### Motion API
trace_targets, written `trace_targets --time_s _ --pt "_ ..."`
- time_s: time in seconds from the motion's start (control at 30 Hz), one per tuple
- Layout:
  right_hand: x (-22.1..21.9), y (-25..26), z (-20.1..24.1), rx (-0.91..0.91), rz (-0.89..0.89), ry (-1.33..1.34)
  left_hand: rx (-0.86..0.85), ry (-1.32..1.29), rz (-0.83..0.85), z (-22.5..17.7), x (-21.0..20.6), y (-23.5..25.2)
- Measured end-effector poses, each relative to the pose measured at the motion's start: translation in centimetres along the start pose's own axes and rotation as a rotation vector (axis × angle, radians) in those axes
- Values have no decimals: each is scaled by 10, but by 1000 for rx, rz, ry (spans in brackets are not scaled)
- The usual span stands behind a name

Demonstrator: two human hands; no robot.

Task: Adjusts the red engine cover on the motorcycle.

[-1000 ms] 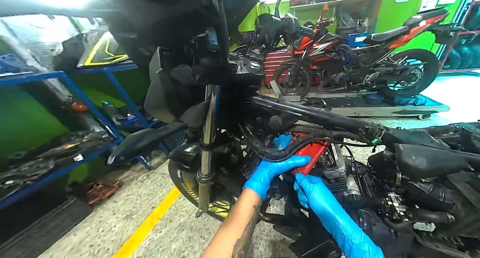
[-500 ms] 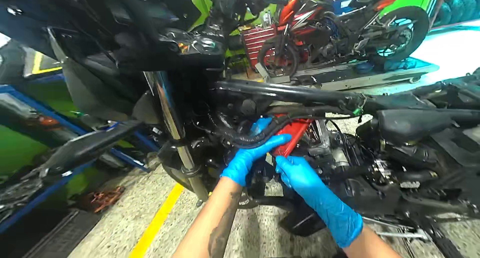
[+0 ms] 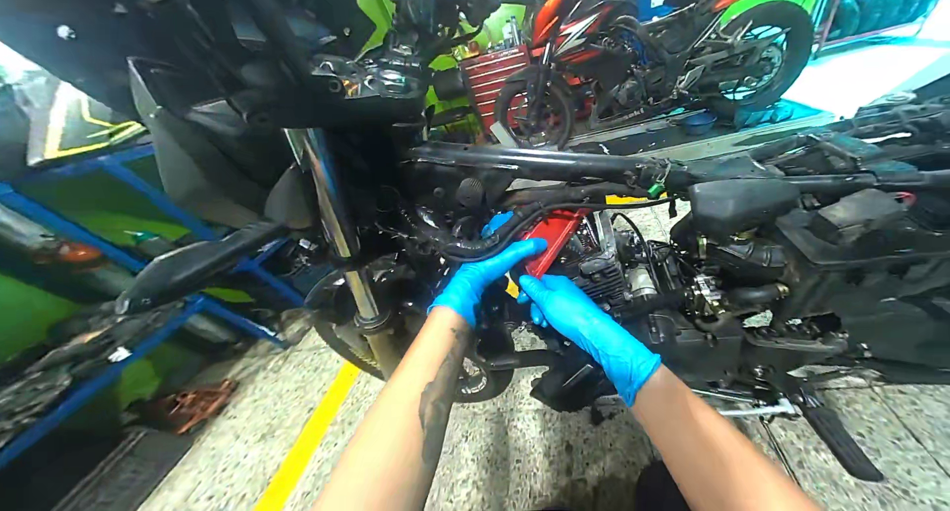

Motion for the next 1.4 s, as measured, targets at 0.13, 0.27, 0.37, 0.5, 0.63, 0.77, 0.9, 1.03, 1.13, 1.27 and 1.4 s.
trace_targets --time_s 0.13,0.27,0.37,0.5,0.63,0.77,0.9,1.03,1.13,1.27,1.4 --pt "1 -4 5 18 13 188 -23 -50 -22 -3 -3 -14" --pt "2 4 -2 -46 48 128 -171 169 -154 0 -14 -9" --pt "0 15 -9 -85 201 -322 -226 430 -123 3 -4 -11" --pt "2 16 -6 -62 235 -448 -293 362 -36 3 7 -5" --pt "3 17 -3 -59 233 -478 -367 336 -6 1 8 -4" --pt "4 17 -2 -131 228 -478 -370 353 -74 6 3 -7" --pt "3 23 -11 -167 209 -346 -290 354 -137 27 5 -10" --pt "6 24 -12 -95 260 -213 -225 336 -111 19 7 -12" --pt "2 28 -7 54 251 -130 -230 144 -13 2 11 -4" --pt "-2 27 -3 16 237 -180 -230 116 26 -2 11 -5" --pt "5 19 -8 -128 212 -60 -242 393 -119 7 -2 -16"
Point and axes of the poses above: each hand's wrist, its own y-axis towards the middle knuckle, its own x-axis out of the back of the hand, z = x × y, the point moved 2 cm from there along y, towards the middle knuckle, and after that the axes turned 14 degrees about -y, right-handed, at the moved point
